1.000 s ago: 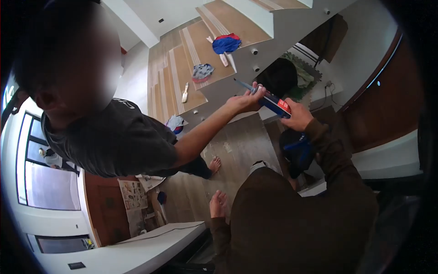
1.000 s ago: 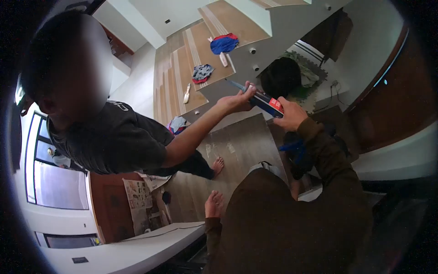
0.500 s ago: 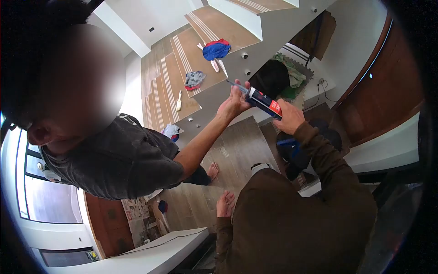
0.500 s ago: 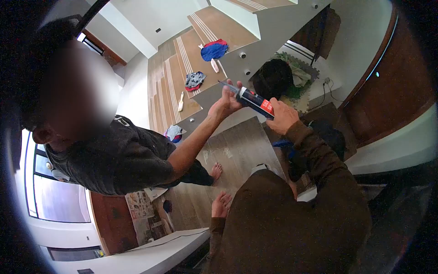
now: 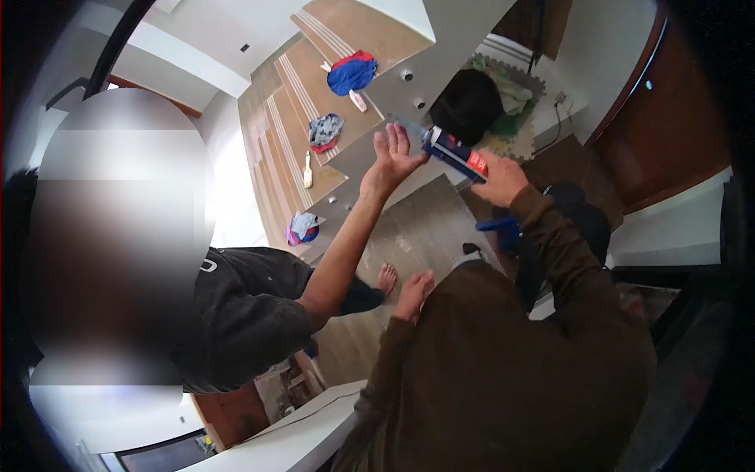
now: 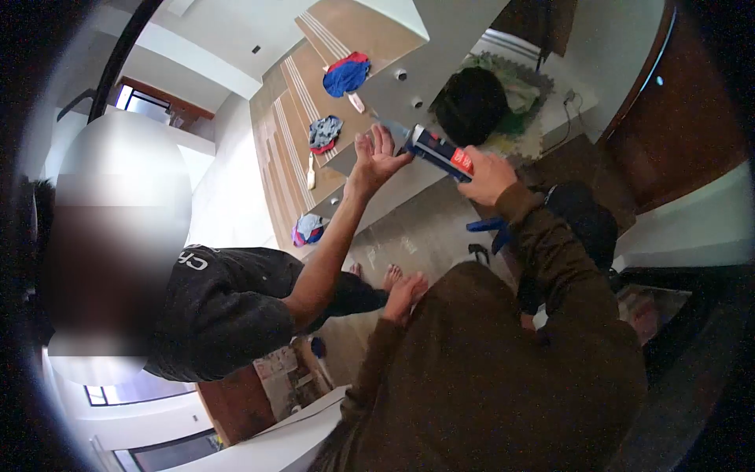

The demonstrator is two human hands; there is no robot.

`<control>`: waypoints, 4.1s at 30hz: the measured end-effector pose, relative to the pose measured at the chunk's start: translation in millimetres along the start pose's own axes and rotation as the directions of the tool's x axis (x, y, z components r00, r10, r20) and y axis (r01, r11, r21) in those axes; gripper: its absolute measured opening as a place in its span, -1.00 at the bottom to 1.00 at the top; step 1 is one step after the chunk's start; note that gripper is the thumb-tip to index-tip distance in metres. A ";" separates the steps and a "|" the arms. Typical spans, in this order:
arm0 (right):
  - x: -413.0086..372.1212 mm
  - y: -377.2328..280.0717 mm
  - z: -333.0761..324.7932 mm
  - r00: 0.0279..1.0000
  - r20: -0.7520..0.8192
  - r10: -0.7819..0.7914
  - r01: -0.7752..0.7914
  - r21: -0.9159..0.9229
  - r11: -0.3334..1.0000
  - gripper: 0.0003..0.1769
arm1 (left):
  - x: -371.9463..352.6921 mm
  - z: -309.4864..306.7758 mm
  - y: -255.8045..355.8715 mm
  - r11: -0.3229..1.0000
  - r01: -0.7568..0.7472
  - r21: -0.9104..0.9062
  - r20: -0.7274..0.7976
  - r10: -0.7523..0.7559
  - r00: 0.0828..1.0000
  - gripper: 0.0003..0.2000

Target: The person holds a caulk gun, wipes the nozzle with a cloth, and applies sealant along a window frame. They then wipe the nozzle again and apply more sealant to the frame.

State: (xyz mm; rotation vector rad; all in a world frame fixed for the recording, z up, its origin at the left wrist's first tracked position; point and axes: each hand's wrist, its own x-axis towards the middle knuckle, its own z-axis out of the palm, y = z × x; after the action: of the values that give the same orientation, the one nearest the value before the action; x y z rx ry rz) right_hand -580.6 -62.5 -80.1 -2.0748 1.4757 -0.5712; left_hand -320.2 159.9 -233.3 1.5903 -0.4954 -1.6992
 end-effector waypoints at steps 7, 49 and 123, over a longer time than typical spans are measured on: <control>52.7 40.8 31.5 0.992 0.117 0.038 -0.041 0.016 0.999 -0.45 | 90.0 -32.6 87.4 0.932 0.038 -0.361 -0.056 -0.063 0.996 -0.71; 233.2 -88.7 187.7 0.955 0.284 0.088 -0.077 -0.047 0.996 -0.49 | 346.4 -261.7 352.9 0.815 -0.214 -0.539 -0.184 0.135 0.974 -0.70; 208.1 -24.4 94.8 0.252 0.935 -0.250 -0.092 0.281 0.955 -0.48 | 119.3 22.3 187.1 0.499 -0.108 -0.860 -0.027 0.167 0.986 -0.70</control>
State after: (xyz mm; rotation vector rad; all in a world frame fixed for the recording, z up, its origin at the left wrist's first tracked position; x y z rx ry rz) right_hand -439.3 -236.9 -130.2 -1.6385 0.4477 0.4872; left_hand -288.8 -53.4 -176.5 0.7150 0.2253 -1.4798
